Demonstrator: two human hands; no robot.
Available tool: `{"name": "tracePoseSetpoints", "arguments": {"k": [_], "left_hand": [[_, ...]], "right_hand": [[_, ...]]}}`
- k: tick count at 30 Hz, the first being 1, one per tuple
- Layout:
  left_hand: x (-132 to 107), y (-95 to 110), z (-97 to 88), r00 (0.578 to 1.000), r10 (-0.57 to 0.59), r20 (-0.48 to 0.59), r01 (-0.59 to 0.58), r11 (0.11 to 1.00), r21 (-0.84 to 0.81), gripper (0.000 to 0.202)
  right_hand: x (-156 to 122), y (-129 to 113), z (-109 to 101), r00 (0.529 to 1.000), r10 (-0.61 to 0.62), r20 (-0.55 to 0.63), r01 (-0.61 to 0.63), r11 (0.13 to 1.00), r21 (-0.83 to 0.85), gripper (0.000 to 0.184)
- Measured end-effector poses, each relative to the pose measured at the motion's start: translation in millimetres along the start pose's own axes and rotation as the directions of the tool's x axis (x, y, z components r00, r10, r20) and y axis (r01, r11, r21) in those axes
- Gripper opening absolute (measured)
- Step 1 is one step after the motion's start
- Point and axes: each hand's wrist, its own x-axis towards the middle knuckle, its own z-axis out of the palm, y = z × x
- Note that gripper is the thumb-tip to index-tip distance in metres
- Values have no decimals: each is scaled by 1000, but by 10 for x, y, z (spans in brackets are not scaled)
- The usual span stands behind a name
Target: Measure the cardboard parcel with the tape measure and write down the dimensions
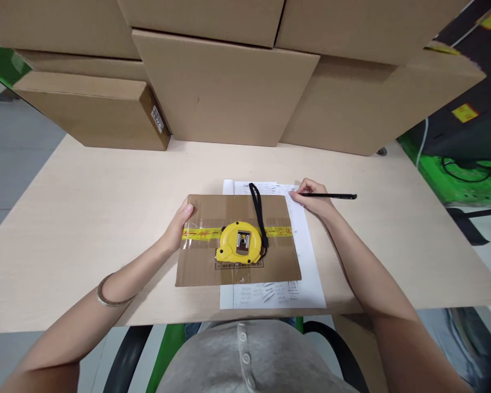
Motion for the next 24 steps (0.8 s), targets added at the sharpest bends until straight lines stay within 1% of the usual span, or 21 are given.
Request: {"name": "tracePoseSetpoints", "arguments": {"k": [11, 14, 20, 24], "left_hand": [[-5, 4, -2, 1000, 11, 14, -11, 1000, 6, 53], [-2, 0, -8, 1000, 8, 10, -8, 1000, 18, 53], [0, -2, -8, 999, 37, 22, -37, 999, 27, 49], [-14, 3, 2, 999, 31, 15, -32, 999, 25, 47]], "right_hand": [[22, 59, 8, 1000, -10, 9, 10, 999, -33, 30], [18, 54, 3, 1000, -11, 15, 12, 999, -39, 30], [0, 20, 3, 1000, -16, 24, 17, 999, -51, 30], [1, 17, 6, 1000, -14, 18, 15, 998, -56, 31]]}}
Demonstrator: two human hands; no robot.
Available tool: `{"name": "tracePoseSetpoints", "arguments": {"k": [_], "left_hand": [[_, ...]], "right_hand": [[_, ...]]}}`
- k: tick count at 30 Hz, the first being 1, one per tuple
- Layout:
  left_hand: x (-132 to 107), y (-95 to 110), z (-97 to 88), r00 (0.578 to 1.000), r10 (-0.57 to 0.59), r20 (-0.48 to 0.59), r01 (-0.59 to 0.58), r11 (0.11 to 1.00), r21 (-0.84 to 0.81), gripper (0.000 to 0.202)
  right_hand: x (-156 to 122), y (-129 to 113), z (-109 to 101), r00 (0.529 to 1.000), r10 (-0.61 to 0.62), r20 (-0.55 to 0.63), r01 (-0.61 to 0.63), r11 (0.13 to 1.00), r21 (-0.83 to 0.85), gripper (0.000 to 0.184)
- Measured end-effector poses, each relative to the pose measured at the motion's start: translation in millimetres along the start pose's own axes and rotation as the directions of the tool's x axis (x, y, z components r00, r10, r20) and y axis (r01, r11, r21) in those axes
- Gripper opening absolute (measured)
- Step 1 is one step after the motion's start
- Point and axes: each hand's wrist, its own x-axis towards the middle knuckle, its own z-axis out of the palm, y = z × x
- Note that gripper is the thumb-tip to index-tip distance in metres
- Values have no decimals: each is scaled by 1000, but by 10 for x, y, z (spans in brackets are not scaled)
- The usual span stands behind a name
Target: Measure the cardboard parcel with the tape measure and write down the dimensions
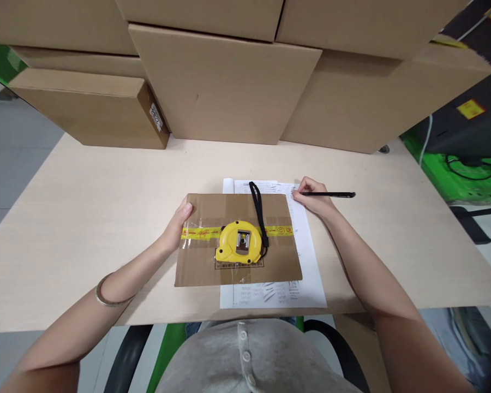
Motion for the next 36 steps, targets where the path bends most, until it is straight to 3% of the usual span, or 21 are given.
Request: {"name": "tracePoseSetpoints", "arguments": {"k": [23, 29, 36], "left_hand": [[-10, 15, 12, 1000, -28, 0, 28, 1000, 1, 47], [-28, 25, 28, 1000, -20, -3, 20, 1000, -5, 46], [0, 15, -25, 999, 41, -24, -39, 997, 67, 53]], "right_hand": [[10, -19, 9, 1000, -16, 4, 17, 997, -69, 33], [-61, -133, -48, 997, 43, 70, -24, 967, -255, 53], [-207, -303, 17, 992, 121, 28, -84, 821, -565, 62]]}}
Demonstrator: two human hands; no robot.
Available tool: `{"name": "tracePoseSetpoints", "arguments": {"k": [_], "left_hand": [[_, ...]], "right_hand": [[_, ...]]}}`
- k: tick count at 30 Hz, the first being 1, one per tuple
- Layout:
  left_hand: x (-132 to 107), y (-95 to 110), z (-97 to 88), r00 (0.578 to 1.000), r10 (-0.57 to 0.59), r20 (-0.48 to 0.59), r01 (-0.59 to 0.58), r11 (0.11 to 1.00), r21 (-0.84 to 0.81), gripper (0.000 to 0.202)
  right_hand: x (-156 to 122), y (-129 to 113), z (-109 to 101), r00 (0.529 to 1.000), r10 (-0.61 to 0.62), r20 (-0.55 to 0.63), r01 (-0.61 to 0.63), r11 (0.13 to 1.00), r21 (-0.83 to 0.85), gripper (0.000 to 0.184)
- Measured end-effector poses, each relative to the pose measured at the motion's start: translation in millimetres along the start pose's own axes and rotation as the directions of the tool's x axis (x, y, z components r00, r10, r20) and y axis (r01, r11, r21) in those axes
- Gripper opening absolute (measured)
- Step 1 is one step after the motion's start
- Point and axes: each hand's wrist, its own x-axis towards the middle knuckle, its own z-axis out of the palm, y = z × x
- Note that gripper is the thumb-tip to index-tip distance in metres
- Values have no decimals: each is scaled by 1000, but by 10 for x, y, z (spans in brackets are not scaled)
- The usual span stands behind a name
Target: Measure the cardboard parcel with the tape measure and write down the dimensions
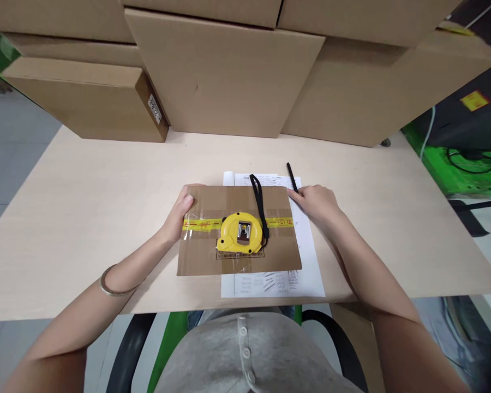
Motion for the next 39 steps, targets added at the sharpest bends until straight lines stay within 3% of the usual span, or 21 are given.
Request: {"name": "tracePoseSetpoints", "arguments": {"k": [3, 5, 7, 8, 10, 12, 14, 16, 22, 25, 29, 31, 33, 35, 39], "left_hand": [[20, 20, -54, 993, 118, -25, -116, 991, 62, 61], [22, 37, -90, 971, 239, -24, -237, 970, 56, 55], [6, 52, -116, 947, 322, -9, -322, 946, 46, 45], [-9, 60, -121, 942, 335, 8, -335, 941, 52, 42], [-49, 75, -115, 949, 312, 49, -315, 945, 83, 44], [-89, 89, -89, 961, 267, 69, -273, 958, 89, 45], [-120, 99, -57, 970, 232, 67, -236, 970, 64, 45], [-138, 104, -35, 976, 209, 55, -211, 977, 31, 47], [-140, 99, -48, 982, 163, 93, -162, 987, -15, 56], [-126, 69, -78, 981, 160, 107, -157, 987, -37, 63], [-82, -11, -192, 982, 55, 181, -34, 993, -117, 78], [-45, -49, -290, 963, 59, 264, -36, 995, -93, 89], [-3, -71, -395, 919, 86, 384, -85, 996, -18, 90], [38, -72, -483, 865, 119, 488, -166, 985, 54, 81], [87, -54, -554, 799, 225, 559, -337, 936, 105, 61]], "right_hand": [[-31, -111, -32, 999, 34, -32, -36, 998, -58, 61], [-84, -229, -116, 994, 46, -95, -53, 996, -73, 56], [-192, -398, -233, 978, -46, -206, 41, 999, -27, 46], [-266, -499, -289, 956, -145, -255, 154, 988, 16, 43], [-442, -723, -366, 866, -398, -303, 442, 893, 88, 49], [-618, -944, -381, 750, -616, -240, 652, 750, 113, 64], [-758, -1124, -348, 673, -730, -115, 739, 665, 106, 74], [-849, -1238, -310, 643, -765, -16, 761, 638, 116, 73], [-932, -1408, -348, 633, -768, 100, 701, 623, 347, 51], [-882, -1647, -374, 635, -764, 112, 675, 620, 400, 45], [-747, -2053, -324, 565, -800, 202, 724, 598, 344, 49], [-700, -2156, -277, 531, -806, 261, 756, 590, 283, 47], [-687, -2153, -240, 533, -800, 277, 763, 596, 253, 45], [-700, -2062, -235, 566, -783, 258, 736, 621, 272, 45], [-765, -1682, -374, 651, -723, 232, 651, 688, 320, 48]]}}
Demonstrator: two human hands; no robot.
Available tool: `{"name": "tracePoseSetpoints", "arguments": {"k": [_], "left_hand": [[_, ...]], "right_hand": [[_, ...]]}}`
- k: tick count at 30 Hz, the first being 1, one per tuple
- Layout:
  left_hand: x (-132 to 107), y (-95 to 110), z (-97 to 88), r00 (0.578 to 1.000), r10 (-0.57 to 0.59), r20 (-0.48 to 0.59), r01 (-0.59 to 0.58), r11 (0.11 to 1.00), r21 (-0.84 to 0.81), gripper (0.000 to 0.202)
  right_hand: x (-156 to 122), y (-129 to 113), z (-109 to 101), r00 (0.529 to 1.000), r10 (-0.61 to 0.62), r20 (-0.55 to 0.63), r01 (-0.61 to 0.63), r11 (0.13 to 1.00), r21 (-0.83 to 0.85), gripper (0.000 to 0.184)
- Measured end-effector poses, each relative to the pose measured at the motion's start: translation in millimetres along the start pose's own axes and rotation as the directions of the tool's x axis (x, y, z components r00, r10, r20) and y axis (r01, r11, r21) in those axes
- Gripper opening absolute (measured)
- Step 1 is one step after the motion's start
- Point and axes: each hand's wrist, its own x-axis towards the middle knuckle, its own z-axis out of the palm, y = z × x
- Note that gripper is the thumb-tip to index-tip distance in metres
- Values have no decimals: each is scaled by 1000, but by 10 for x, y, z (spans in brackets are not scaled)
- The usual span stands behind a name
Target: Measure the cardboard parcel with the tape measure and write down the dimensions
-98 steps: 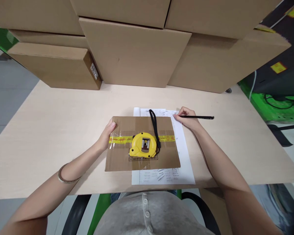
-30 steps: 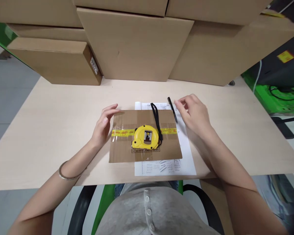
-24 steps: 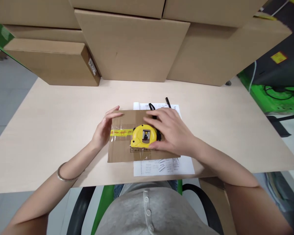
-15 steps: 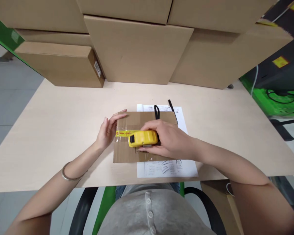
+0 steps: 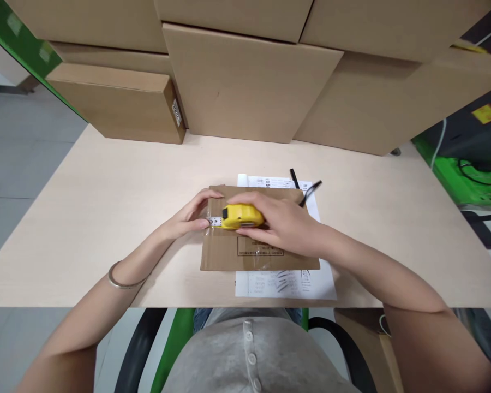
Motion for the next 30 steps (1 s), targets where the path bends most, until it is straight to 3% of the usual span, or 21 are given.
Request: {"name": "tracePoseSetpoints", "arguments": {"k": [4, 7, 11, 16, 22, 25, 30], "left_hand": [[8, -40, 25, 999, -1, -34, 1, 1000, -2, 57], [13, -83, 61, 999, -17, -51, 14, 999, -51, 54], [16, -94, 84, 996, -35, -76, 28, 995, -93, 54], [9, -65, 88, 993, -75, -93, 65, 992, -110, 55], [0, -77, 73, 992, -72, -108, 62, 993, -96, 55], [-17, -105, 38, 991, -79, -109, 70, 994, -83, 57], [8, -100, 79, 984, -52, -169, 33, 993, -113, 55]], "right_hand": [[-600, 271, -295, 978, 184, -94, -177, 981, 74, 45], [-1070, 490, -495, 925, 345, -163, -323, 935, 146, 35], [-1329, 660, -537, 875, 434, -213, -403, 899, 173, 33], [-1238, 650, -451, 894, 401, -199, -366, 911, 191, 34], [-1165, 452, -599, 909, 375, -179, -365, 927, 91, 36], [-853, 251, -575, 959, 254, -126, -256, 967, 4, 33], [-12, -84, -247, 999, 37, 34, -31, 986, -166, 27]]}}
